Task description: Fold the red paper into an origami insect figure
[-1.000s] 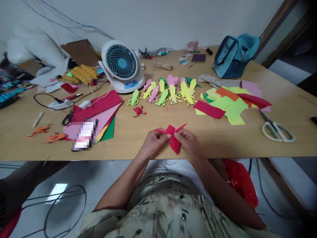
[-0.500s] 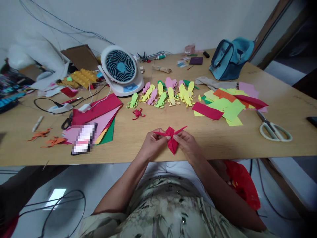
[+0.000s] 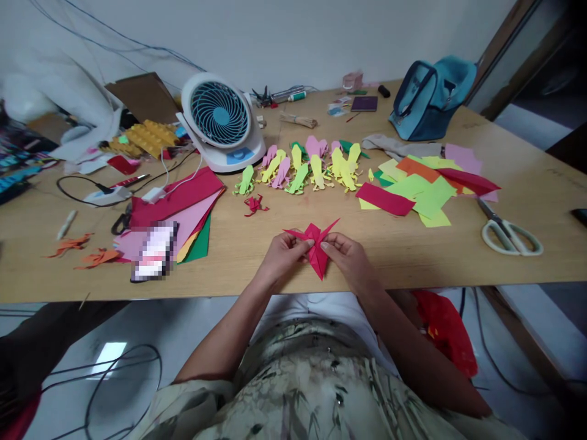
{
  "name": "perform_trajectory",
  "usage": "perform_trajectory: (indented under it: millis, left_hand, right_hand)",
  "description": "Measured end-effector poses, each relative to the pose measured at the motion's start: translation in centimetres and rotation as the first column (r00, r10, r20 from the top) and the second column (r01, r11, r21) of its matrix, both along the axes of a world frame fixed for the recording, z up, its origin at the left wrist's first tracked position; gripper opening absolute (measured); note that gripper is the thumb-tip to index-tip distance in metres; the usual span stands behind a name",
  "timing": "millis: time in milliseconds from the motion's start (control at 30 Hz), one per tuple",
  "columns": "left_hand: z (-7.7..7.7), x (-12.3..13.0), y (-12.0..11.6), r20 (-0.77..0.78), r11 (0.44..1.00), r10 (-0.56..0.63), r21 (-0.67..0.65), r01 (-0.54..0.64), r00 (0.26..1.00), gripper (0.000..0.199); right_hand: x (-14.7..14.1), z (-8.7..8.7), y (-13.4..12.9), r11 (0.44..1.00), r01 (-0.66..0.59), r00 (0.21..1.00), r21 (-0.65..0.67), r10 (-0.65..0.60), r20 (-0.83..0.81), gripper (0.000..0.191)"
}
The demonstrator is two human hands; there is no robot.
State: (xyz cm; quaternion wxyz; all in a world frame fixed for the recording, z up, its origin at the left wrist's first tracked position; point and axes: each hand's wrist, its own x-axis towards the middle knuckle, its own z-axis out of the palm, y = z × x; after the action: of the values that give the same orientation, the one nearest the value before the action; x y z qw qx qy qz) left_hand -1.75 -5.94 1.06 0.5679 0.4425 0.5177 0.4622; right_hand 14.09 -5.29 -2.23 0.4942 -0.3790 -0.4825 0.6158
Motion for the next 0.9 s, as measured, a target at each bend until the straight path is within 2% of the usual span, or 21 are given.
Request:
perform_trajectory:
  millis: [133, 233, 300, 400, 467, 533, 767, 900]
  left_hand:
    - [-0.2, -0.1, 0.2, 0.006, 1.000, 0.007, -0.010, -0.007, 1.000, 0.042]
    - [-0.2, 0.0, 0.2, -0.008, 1.000, 0.018, 0.007, -0.018, 1.000, 0.041]
    - [-0.3, 0.1, 0.0, -0.033, 0.997, 0.046, 0.056, -0.044, 0.998, 0.038]
    - [-0.5, 0.4, -0.5, -0.087, 0.979, 0.103, 0.186, -0.085, 0.991, 0.033]
    - [-0.4, 0.6, -0.8, -0.107, 0.963, 0.124, 0.253, -0.094, 0.987, 0.030]
    - [-0.3, 0.8, -1.2, -0.092, 0.957, 0.129, 0.274, -0.100, 0.987, 0.030]
    - [0.6, 1.3, -2.0, 0.045, 0.962, 0.086, 0.256, -0.095, 0.995, 0.039]
    - [0.9, 1.6, -2.6, 0.070, 0.960, 0.029, 0.275, -0.047, 0.997, 0.035]
  right_hand:
    - [0.7, -0.5, 0.0, 0.996, 0.070, 0.996, 0.054, -0.073, 0.058, 0.025]
    - [1.1, -0.5, -0.7, 0.961, 0.190, 0.959, 0.199, -0.225, 0.173, 0.015]
    - [1.1, -0.1, -1.5, 0.886, 0.232, 0.893, 0.401, -0.358, 0.274, 0.004]
    - [0.7, 0.7, -2.7, 0.736, 0.114, 0.828, 0.668, -0.442, 0.346, 0.012]
    - [0.2, 1.0, -3.1, 0.666, 0.071, 0.812, 0.742, -0.471, 0.345, 0.018]
    - [-0.3, 1.1, -3.3, 0.633, 0.060, 0.799, 0.772, -0.494, 0.343, 0.023]
    - [-0.8, 1.0, -2.9, 0.658, 0.090, 0.814, 0.748, -0.481, 0.325, 0.027]
    - [-0.7, 1.1, -2.6, 0.728, 0.158, 0.851, 0.667, -0.443, 0.283, 0.015]
